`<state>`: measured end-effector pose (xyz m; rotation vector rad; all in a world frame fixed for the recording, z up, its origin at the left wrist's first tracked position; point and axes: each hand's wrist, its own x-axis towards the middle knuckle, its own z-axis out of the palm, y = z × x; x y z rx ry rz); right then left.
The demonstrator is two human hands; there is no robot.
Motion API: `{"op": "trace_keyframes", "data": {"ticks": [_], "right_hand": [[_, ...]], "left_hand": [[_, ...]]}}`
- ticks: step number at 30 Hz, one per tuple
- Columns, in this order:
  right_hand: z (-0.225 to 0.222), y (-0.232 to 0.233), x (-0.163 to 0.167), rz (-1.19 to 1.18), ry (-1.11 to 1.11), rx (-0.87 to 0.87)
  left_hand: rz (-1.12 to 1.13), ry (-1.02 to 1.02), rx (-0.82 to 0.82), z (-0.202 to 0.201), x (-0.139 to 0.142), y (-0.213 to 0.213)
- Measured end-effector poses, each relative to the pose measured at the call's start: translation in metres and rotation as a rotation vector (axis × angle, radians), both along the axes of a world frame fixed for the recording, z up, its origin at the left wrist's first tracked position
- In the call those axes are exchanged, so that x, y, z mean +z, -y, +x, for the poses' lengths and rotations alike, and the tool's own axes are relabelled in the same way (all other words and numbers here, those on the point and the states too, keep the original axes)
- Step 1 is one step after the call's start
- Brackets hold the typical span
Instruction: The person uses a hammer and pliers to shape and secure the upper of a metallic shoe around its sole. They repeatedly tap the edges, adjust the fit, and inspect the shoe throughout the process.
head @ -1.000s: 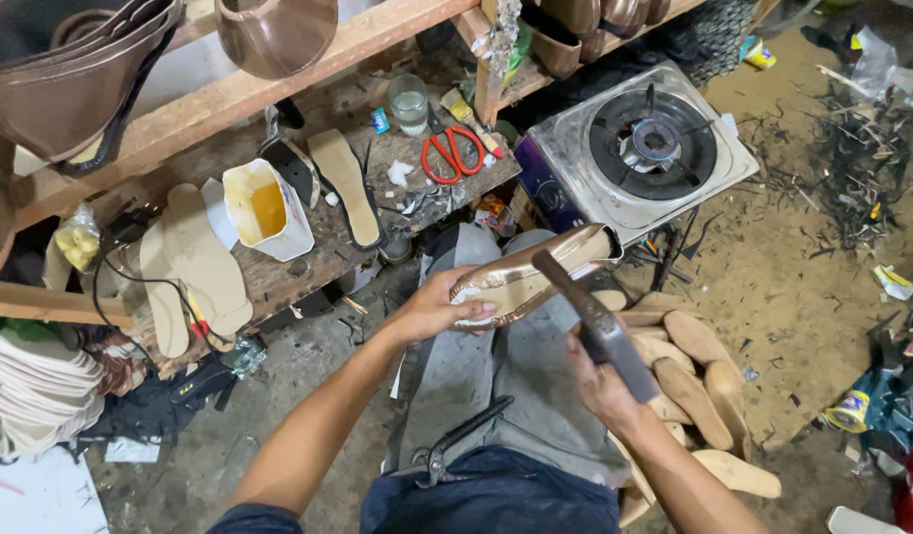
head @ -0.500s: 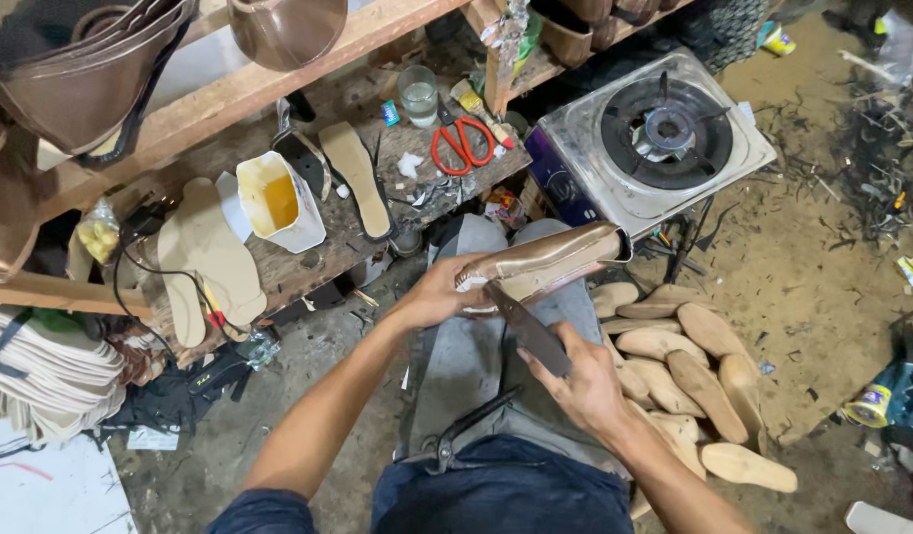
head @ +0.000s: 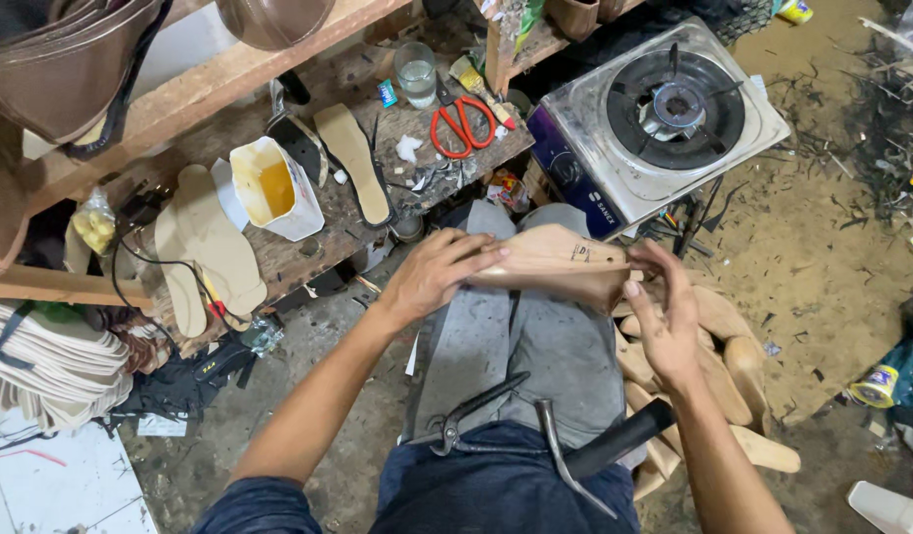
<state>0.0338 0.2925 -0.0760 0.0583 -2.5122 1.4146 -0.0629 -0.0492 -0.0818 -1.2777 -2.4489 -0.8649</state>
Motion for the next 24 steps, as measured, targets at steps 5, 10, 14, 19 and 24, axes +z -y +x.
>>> {"op": "trace_keyframes", "data": {"ticks": [5, 10, 14, 19, 24], "right_hand": [[-0.027, 0.044, 0.016, -0.180, 0.223, -0.042], [0.034, 0.120, 0.011, -0.338, -0.056, -0.090], [0.058, 0.116, 0.003, -0.242, -0.179, 0.191], [0.047, 0.093, 0.003, -0.477, 0.226, -0.006], [0.026, 0.075, 0.045, 0.276, -0.430, 0.172]], "left_hand": [[0.663, 0.349, 0.270, 0.020, -0.021, -0.016], [1.652, 1.558, 0.151, 0.042, -0.042, -0.073], [1.488, 1.590, -0.377, 0.028, -0.049, -0.070], [1.260, 1.470, -0.098, 0.027, -0.043, -0.067], [0.872, 1.258, -0.024, 0.033, -0.015, -0.056]]}}
